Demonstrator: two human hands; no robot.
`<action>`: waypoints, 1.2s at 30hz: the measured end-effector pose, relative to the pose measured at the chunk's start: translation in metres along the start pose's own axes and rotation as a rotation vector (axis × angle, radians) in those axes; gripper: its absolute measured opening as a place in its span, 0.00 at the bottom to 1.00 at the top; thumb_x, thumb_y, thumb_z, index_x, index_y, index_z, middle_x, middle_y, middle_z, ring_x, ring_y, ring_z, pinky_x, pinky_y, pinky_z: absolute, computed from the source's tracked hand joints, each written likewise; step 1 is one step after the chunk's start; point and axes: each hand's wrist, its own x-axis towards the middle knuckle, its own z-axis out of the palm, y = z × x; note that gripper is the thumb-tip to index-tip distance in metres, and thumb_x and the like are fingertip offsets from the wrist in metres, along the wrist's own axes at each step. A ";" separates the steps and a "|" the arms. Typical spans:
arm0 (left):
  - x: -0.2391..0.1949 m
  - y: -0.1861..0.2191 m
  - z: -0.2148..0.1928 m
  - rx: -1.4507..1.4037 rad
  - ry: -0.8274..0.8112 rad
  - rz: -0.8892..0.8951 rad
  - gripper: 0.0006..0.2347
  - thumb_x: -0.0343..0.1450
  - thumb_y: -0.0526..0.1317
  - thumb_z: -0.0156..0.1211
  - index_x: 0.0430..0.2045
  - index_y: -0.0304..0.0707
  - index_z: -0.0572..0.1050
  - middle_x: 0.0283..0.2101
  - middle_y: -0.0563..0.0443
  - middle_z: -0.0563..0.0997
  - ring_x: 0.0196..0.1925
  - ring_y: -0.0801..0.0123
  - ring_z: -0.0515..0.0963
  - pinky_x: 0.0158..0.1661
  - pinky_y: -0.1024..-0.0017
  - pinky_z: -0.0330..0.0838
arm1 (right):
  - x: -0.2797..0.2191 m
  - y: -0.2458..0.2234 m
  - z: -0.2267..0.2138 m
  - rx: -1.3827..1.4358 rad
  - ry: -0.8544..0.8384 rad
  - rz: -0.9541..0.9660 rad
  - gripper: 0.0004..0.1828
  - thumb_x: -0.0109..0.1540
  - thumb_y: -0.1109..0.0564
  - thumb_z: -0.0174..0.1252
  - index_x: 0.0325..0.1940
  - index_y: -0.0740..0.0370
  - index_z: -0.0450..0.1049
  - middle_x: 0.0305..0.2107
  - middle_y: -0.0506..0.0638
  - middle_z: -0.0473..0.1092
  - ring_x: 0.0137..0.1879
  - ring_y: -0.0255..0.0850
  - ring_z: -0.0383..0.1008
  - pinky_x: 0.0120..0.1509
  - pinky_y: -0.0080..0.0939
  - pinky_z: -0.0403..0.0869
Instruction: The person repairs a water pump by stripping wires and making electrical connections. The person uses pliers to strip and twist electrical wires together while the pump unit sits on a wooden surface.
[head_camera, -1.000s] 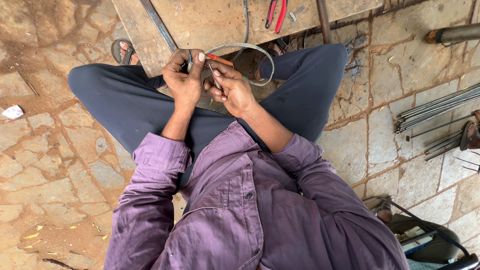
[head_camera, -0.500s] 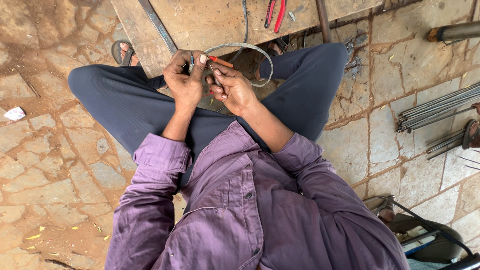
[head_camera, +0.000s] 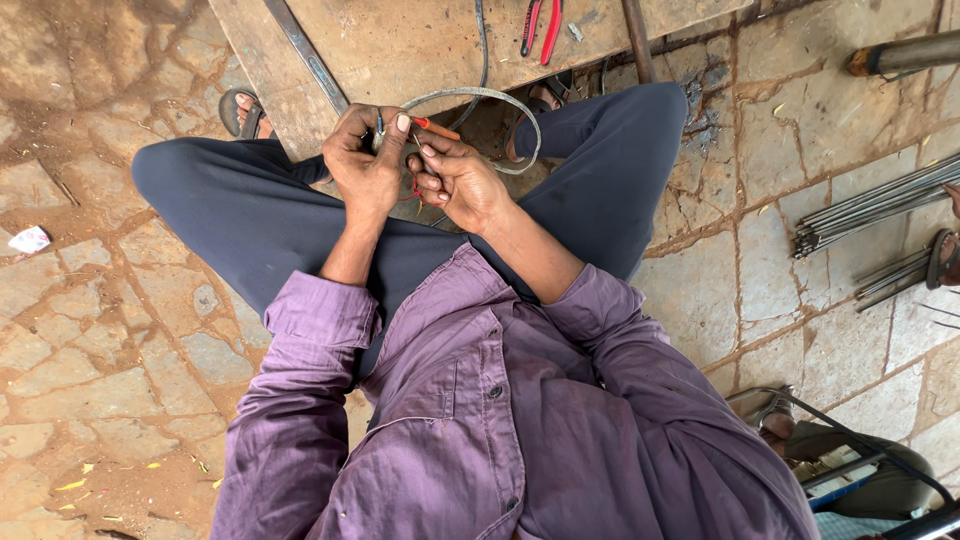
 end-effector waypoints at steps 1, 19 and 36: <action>0.000 0.000 0.000 0.001 -0.006 0.017 0.04 0.74 0.31 0.69 0.32 0.26 0.81 0.34 0.51 0.79 0.36 0.76 0.77 0.39 0.78 0.71 | 0.001 0.000 -0.002 0.004 0.004 0.004 0.17 0.72 0.62 0.51 0.65 0.62 0.68 0.38 0.53 0.70 0.34 0.34 0.64 0.32 0.31 0.62; 0.001 -0.008 -0.003 -0.047 -0.014 -0.004 0.05 0.74 0.33 0.69 0.32 0.26 0.81 0.35 0.52 0.79 0.36 0.78 0.76 0.39 0.79 0.70 | -0.001 -0.006 0.003 0.040 -0.038 0.044 0.23 0.72 0.60 0.49 0.72 0.57 0.63 0.39 0.51 0.69 0.34 0.33 0.64 0.33 0.30 0.62; 0.013 -0.016 -0.018 -0.043 0.155 0.001 0.05 0.74 0.33 0.69 0.31 0.27 0.81 0.30 0.55 0.79 0.32 0.78 0.74 0.36 0.78 0.68 | -0.026 -0.045 0.019 -0.144 -0.092 0.142 0.20 0.71 0.53 0.51 0.60 0.73 0.70 0.38 0.56 0.74 0.31 0.32 0.66 0.32 0.30 0.64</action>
